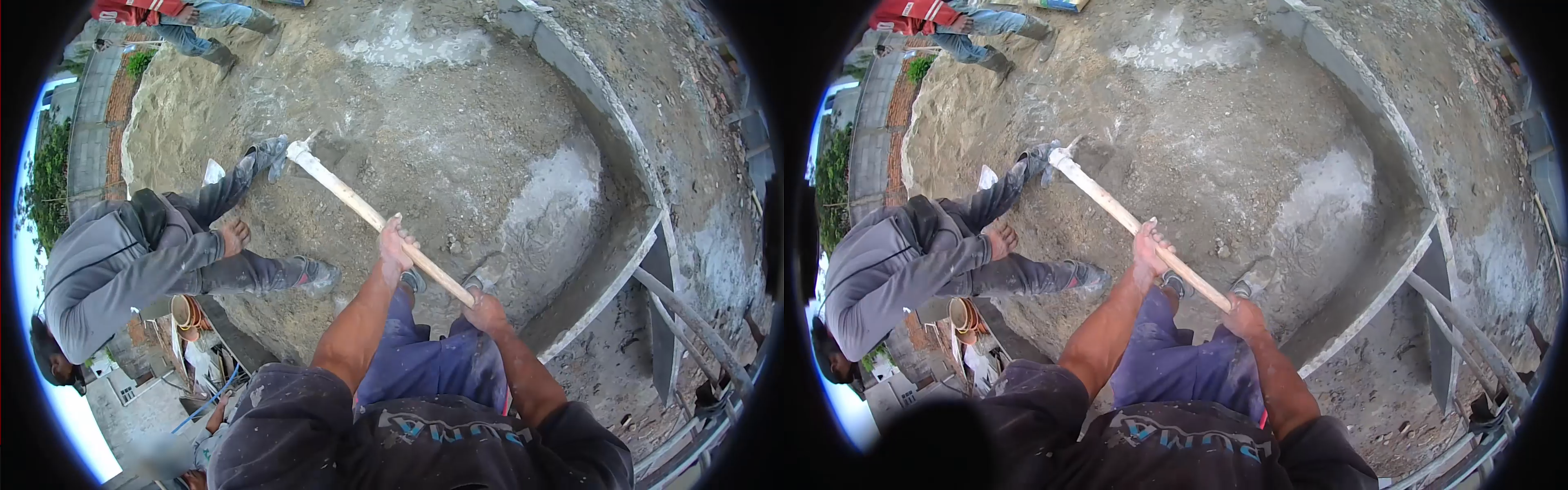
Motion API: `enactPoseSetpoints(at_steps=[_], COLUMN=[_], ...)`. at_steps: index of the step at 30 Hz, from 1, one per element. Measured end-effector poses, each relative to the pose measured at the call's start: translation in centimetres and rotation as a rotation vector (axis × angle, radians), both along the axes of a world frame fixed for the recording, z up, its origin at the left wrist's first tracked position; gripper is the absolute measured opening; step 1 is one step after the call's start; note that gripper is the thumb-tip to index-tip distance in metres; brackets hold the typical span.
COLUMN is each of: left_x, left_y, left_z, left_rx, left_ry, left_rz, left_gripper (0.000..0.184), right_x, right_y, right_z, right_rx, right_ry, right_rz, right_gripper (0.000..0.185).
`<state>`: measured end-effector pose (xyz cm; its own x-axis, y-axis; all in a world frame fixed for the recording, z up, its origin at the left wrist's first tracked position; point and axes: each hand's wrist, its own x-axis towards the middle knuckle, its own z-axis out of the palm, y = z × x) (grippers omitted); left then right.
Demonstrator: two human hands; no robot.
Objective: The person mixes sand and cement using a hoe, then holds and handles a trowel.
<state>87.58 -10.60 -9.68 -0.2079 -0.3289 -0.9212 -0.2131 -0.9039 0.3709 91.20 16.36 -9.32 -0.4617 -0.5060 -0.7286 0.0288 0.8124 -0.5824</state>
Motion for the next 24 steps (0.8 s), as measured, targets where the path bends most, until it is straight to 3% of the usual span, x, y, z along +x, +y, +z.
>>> enactPoseSetpoints(at_steps=[1,6,10,12,14,15,17,20,22,24], left_x=[0.0,-1.1,0.5,2.0,1.8,2.2,1.7,1.6,1.3,-0.1], left_y=[0.1,2.1,4.8,6.5,9.7,9.4,9.3,6.2,4.2,3.5], left_z=[1.7,8.6,6.2,3.1,6.2,6.2,7.4,8.1,9.4,10.7], left_rx=[0.035,0.064,0.063,0.175,0.204,0.246,0.152,0.198,0.235,0.208], left_ry=[0.143,0.338,0.263,0.107,-0.081,0.001,-0.001,0.056,0.117,0.124], left_rz=[-0.012,-0.088,-0.310,-0.389,-0.450,-0.440,-0.589,-0.671,-0.736,-0.810], left_gripper=[0.033,0.030,0.031,0.030,0.042,0.043,0.040,0.032,0.029,0.029], right_x=[-0.3,-0.8,-0.1,1.8,2.4,0.7,0.1,0.1,0.5,1.6], right_y=[0.3,2.6,2.6,1.6,-0.6,-0.7,-0.8,0.1,1.5,4.9], right_z=[0.5,5.1,10.8,10.1,11.1,15.7,19.0,18.9,14.6,15.6], right_rx=[-0.028,-0.096,-0.003,-0.171,-0.194,-0.226,-0.275,-0.313,-0.310,-0.141], right_ry=[0.039,0.153,-0.051,0.088,0.075,-0.005,0.003,-0.025,0.008,0.211], right_rz=[-0.009,-0.052,-0.131,-0.188,-0.299,-0.267,-0.331,-0.460,-0.589,-0.733], right_gripper=[0.030,0.025,0.030,0.033,0.045,0.049,0.051,0.054,0.055,0.056])
